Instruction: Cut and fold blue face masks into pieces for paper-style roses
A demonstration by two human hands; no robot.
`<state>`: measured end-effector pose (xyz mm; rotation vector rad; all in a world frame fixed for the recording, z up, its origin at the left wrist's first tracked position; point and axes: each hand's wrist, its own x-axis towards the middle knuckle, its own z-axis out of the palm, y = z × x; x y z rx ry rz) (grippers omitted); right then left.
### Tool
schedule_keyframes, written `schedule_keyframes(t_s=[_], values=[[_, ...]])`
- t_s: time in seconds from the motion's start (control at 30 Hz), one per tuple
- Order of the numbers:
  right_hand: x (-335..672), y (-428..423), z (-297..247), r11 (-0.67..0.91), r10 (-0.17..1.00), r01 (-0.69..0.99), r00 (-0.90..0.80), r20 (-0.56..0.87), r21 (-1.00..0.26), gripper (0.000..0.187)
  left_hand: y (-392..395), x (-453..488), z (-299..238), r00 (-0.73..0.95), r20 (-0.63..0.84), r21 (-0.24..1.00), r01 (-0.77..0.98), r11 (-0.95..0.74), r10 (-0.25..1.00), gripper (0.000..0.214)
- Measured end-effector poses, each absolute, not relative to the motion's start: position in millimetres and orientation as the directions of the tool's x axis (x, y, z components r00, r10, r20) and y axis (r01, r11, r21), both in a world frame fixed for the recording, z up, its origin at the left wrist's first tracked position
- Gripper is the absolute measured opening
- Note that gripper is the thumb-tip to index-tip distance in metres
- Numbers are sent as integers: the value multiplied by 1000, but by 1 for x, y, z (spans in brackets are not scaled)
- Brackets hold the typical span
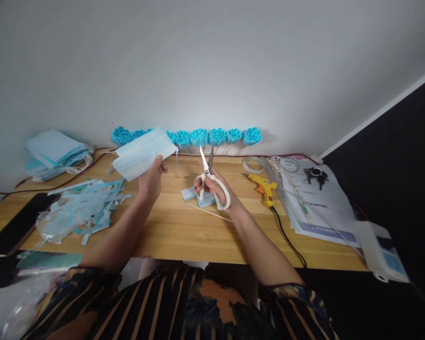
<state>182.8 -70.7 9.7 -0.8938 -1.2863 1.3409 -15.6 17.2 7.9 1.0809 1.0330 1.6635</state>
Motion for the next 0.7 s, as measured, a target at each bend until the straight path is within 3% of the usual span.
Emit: schedule_keyframes(t_s=[0.2, 0.3, 0.4, 0.47, 0.53, 0.6, 0.7], values=[[185, -72, 22, 221, 970, -184, -55, 235, -958, 64, 16, -14, 5, -208, 206, 937, -238, -254, 956, 35], [198, -68, 28, 264, 958, 30, 106, 266, -964, 66, 17, -13, 5, -184, 193, 920, -308, -242, 964, 33], [218, -62, 33, 205, 942, 350, 185, 281, -914, 67, 17, -13, 6, -163, 192, 901, -362, -239, 968, 31], [233, -60, 36, 101, 967, 625, 121, 224, -774, 60, 17, -13, 6, -158, 198, 889, -387, -246, 967, 30], [247, -61, 37, -18, 989, 855, 93, 118, -518, 55, 18, -12, 6, -155, 203, 872, -421, -250, 967, 27], [259, -65, 36, -91, 995, 956, 97, 6, -279, 51, 18, -11, 6, -154, 191, 857, -455, -242, 969, 22], [272, -75, 35, -84, 984, 994, 72, -163, -66, 45, 18, -9, 7, -164, 146, 854, -477, -208, 976, 21]])
